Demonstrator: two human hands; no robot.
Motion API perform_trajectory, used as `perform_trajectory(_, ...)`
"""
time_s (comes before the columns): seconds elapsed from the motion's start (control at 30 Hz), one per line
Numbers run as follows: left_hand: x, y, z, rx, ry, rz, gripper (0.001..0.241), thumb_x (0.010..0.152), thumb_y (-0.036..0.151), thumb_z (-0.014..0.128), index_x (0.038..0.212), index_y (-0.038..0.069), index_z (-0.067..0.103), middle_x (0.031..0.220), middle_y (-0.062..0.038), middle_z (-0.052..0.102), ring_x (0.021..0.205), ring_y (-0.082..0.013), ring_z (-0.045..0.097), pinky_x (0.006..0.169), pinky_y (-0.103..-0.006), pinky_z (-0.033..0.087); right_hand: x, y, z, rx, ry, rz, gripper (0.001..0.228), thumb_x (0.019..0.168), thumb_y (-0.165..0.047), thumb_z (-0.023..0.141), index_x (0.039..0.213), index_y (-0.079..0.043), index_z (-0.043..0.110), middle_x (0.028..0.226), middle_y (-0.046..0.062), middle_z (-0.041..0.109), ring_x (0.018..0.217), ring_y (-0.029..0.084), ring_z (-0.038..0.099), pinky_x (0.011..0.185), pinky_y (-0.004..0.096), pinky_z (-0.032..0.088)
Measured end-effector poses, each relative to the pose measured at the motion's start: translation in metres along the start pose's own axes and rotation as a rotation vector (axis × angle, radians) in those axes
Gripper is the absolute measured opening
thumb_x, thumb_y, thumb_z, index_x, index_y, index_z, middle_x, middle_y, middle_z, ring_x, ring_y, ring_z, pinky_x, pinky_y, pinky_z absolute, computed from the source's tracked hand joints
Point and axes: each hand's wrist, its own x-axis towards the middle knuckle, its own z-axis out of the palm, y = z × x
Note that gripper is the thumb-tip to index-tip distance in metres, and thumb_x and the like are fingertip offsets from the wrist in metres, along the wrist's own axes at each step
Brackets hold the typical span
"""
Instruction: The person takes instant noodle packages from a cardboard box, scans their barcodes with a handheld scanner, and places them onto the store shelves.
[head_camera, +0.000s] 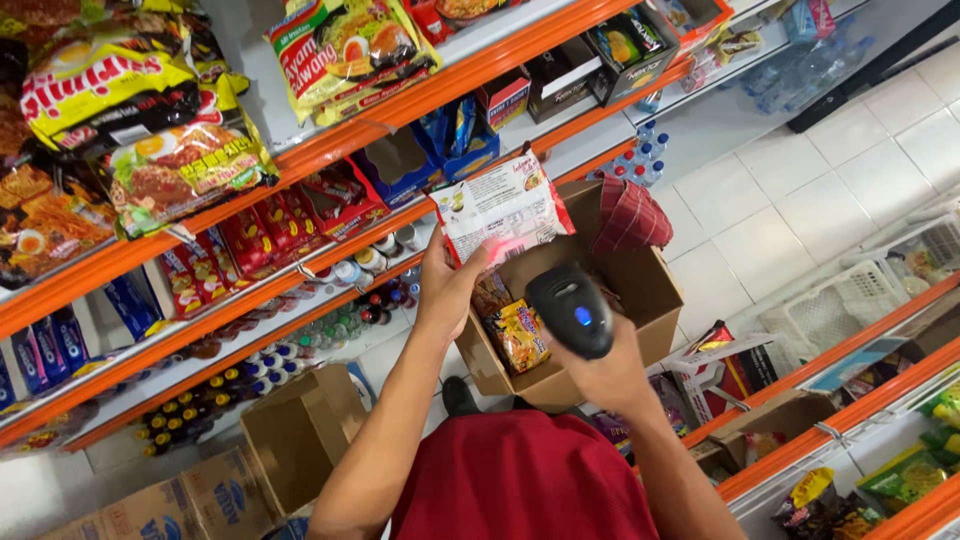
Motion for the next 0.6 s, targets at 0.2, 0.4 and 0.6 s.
perform_trajectory(0.2,0.004,-0.003,0.001,-0.046,0.007,0.018,0.057,0.092,0.009,0.075,0.143,0.003,0.049,0.134,-0.01,0.065,0.12,-0.0161,0.065,0.103,-0.0314,0.054,0.007,-0.018,0.009,-0.08,-0.036,-0.07,0.025,0.082,-0.016,0.08,0.1,-0.001,0.069,0.078,0.004,0.072,0.07,0.01,0.062,0.067,0.03,0.053)
perform_trajectory(0.4,-0.005,0.007,0.013,-0.035,0.028,0.055,0.054,0.092,0.008,0.074,0.14,0.002,0.049,0.132,-0.013,0.065,0.116,-0.0198,0.067,0.097,-0.0376,0.059,0.013,0.001,0.006,0.106,0.033,0.057,0.027,0.082,-0.015,0.081,0.106,-0.004,0.072,0.087,0.002,0.073,0.076,0.011,0.063,0.071,0.03,0.054)
perform_trajectory(0.6,-0.035,-0.003,0.034,0.891,0.155,0.784,0.048,0.082,-0.002,0.076,0.128,0.012,0.072,0.127,-0.007,0.067,0.112,-0.0222,0.064,0.088,-0.0355,0.053,0.047,0.013,-0.003,0.757,0.054,-0.261,0.05,0.086,-0.016,0.084,0.124,-0.004,0.055,0.136,0.015,0.064,0.12,0.024,0.07,0.09,0.039,0.059)
